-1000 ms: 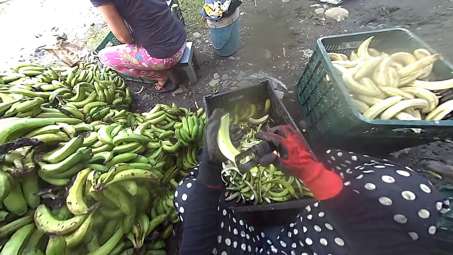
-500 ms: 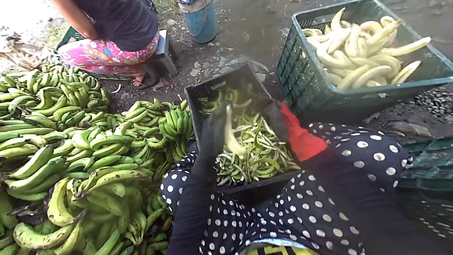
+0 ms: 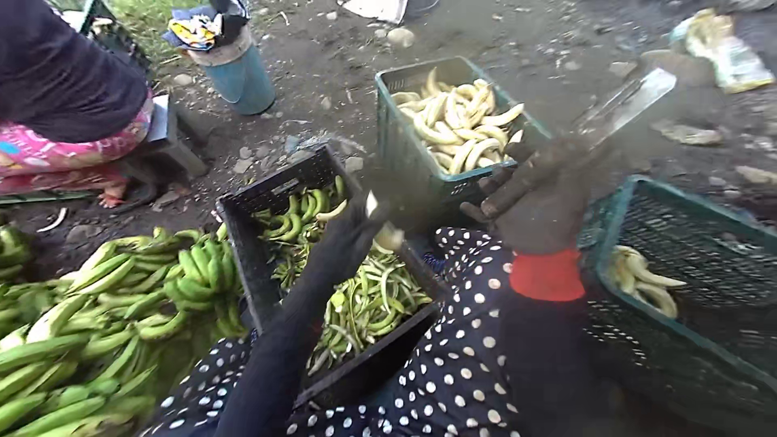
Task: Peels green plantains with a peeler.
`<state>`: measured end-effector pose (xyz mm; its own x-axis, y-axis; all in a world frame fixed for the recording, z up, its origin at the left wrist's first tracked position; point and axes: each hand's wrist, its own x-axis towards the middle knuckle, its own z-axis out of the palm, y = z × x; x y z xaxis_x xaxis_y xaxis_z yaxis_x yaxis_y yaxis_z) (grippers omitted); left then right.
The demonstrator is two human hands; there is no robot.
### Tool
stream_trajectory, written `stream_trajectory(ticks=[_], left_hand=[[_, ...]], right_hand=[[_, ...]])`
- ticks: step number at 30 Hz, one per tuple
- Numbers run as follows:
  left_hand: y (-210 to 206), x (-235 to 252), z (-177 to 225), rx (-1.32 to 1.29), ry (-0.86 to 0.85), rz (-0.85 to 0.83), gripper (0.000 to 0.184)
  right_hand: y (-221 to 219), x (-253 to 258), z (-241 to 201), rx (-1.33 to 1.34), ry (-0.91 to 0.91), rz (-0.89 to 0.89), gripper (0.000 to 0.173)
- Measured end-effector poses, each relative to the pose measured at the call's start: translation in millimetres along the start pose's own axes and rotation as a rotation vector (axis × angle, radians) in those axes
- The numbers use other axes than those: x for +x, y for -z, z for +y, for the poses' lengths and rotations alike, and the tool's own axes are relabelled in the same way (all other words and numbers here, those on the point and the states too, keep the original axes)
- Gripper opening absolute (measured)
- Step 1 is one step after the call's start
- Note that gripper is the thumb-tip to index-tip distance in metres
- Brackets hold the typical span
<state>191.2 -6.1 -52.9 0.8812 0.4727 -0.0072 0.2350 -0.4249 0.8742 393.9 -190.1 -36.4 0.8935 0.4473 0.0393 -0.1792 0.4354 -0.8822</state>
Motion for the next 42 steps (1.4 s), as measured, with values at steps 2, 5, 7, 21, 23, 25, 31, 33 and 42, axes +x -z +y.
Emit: stream_trajectory(ticks=[2,5,7,21,23,25,31,33,42], left_hand=[[-4.0,25.7,33.4,-0.336,-0.226,0.091,0.055],[-4.3,33.2,45.1,-0.172,-0.281,0.121,0.061],[-16.9,16.5,7.6,0.325,-0.086,0.061,0.065],[-91.9,-73.7,-161.3,0.856,0.907,-0.403,0.068],[-75.1,-78.2,-158.5,0.749,0.869,-0.336,0.072],[-57.9,-80.4,-161.7,0.555,0.828,-0.211,0.069],[-11.0,-66.2,-88.2,-0.496,0.590,0.213,0.037],[7.6,-72.2,-69.3,-0.850,0.373,0.324,0.043],[58.0,-65.4,-49.3,-0.482,0.096,0.521,0.062]], right_hand=[[7.6,1.0,0.1,0.061,0.012,-0.001,0.078],[12.4,2.3,-3.4,0.123,-0.008,0.011,0.084],[13.6,1.5,-8.4,0.124,-0.057,0.069,0.088],[8.9,-6.5,-1.0,0.178,-0.109,-0.019,0.078],[4.4,-12.1,6.2,0.171,-0.064,-0.054,0.065],[-3.4,-17.8,14.7,0.176,-0.086,-0.095,0.059],[-41.8,-23.1,19.3,-0.004,-0.215,-0.144,0.056],[-48.1,-25.6,21.2,-0.176,-0.030,-0.145,0.042],[-45.6,-21.4,36.5,0.147,-0.236,-0.355,0.092]])
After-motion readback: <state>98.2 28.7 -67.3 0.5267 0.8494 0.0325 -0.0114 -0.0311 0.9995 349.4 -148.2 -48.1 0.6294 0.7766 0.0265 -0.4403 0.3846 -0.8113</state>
